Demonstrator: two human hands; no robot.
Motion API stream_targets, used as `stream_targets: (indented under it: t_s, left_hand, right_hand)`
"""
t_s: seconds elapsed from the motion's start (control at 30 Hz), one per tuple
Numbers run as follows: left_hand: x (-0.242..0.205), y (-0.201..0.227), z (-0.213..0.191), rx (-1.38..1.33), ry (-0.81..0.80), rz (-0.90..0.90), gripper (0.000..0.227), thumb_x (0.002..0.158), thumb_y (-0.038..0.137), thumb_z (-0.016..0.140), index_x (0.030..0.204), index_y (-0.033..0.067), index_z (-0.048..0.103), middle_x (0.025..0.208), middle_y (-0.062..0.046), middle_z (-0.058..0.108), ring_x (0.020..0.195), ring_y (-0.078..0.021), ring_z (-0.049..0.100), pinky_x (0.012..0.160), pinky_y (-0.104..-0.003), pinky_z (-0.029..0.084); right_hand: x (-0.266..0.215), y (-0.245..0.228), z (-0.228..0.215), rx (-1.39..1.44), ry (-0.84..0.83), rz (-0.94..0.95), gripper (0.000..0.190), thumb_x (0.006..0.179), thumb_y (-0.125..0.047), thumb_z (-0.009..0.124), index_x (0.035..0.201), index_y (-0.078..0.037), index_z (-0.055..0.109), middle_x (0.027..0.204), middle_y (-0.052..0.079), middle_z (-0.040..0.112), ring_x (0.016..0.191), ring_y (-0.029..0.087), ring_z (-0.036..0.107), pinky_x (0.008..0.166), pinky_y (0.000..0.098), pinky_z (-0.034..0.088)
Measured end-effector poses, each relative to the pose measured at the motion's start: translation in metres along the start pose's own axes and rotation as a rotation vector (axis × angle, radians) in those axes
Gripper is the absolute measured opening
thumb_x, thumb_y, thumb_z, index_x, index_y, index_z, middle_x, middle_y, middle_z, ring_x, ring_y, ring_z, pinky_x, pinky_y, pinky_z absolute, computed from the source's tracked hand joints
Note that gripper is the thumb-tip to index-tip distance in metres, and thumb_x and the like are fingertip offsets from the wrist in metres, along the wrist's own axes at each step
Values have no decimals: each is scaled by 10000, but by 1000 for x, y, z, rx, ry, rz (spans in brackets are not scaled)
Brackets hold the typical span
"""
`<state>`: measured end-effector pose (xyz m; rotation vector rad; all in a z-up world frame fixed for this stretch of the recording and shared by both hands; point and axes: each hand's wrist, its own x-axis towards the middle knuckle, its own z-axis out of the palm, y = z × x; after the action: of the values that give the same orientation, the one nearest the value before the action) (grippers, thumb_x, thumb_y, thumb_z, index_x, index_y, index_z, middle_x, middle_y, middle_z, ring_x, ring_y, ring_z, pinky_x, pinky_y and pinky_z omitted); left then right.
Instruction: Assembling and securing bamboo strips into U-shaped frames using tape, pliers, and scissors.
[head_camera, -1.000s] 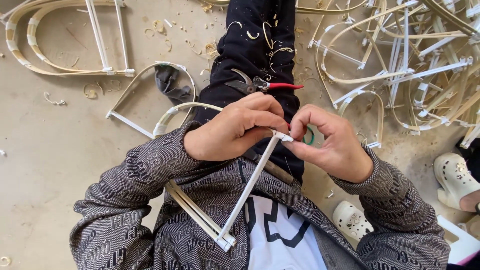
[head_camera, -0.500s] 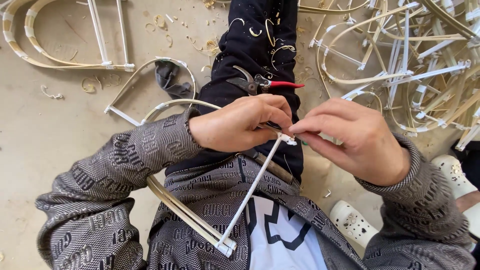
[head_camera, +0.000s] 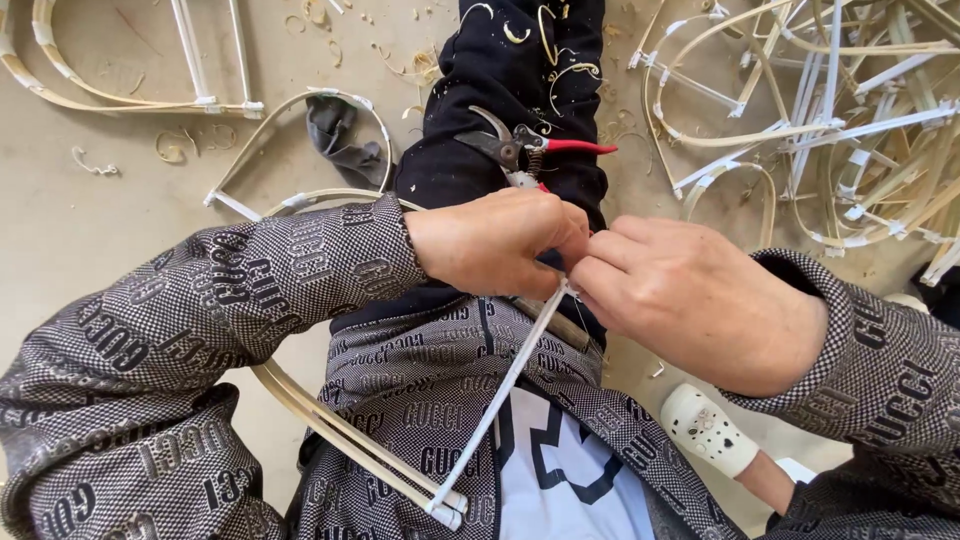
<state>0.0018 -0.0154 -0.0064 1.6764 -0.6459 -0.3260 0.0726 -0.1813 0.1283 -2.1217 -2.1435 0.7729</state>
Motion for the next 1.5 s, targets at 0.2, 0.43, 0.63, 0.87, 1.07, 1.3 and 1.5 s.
stream_targets:
  t_s: [0.2,0.43,0.63,0.87,1.07,1.3,1.5]
  left_hand:
    - [-2,-4,10,13,31,35,195,747,127,747,911,24,735,934,-110,687,920,-285,684,817,-396,533]
    - [-18,-21,22,-215,49,-58,188,784,79,743,957,6,750,882,-77,705,855,-197,688,782,-320,547]
    - [-34,-63,60,-486,66,-265,169,873,75,743,1014,-13,775,834,-35,730,785,-67,631,728,-261,543]
    - [-47,-91,99,-640,-17,-202,224,990,105,662,1178,10,738,925,-13,755,830,-42,640,761,-233,537]
    - [-43,-107,109,-712,-115,-383,244,987,121,646,1177,50,781,742,14,708,626,-20,581,557,-187,464]
    - [-45,-95,97,-771,-46,-404,229,984,143,667,1160,52,782,791,31,715,654,-6,596,551,-171,453]
    - [-43,-82,92,-666,-47,-440,249,977,194,667,1164,76,781,823,10,759,672,-29,649,525,-188,492]
  right_hand:
    - [-1,-3,14,-196,-63,-100,179,716,-110,652,865,-17,616,810,94,598,767,244,610,668,356,507]
    - [-6,27,53,-287,137,-274,239,759,-128,639,937,32,641,845,96,587,797,235,592,699,346,492]
    - [1,45,109,38,186,-196,195,811,-161,687,925,-22,613,838,95,569,798,270,591,734,385,500]
    - [-11,42,156,371,26,-54,164,821,-158,683,905,-42,603,838,79,574,805,262,595,718,381,494]
    - [-4,52,153,-33,61,-348,240,764,-166,646,925,4,593,841,78,547,804,238,566,743,355,480]
    - [-12,66,163,354,50,-104,186,851,-163,650,987,-36,648,903,76,618,833,246,633,736,359,515]
    - [-12,54,149,696,-166,310,237,886,-286,695,973,-73,754,843,75,736,721,209,714,641,339,550]
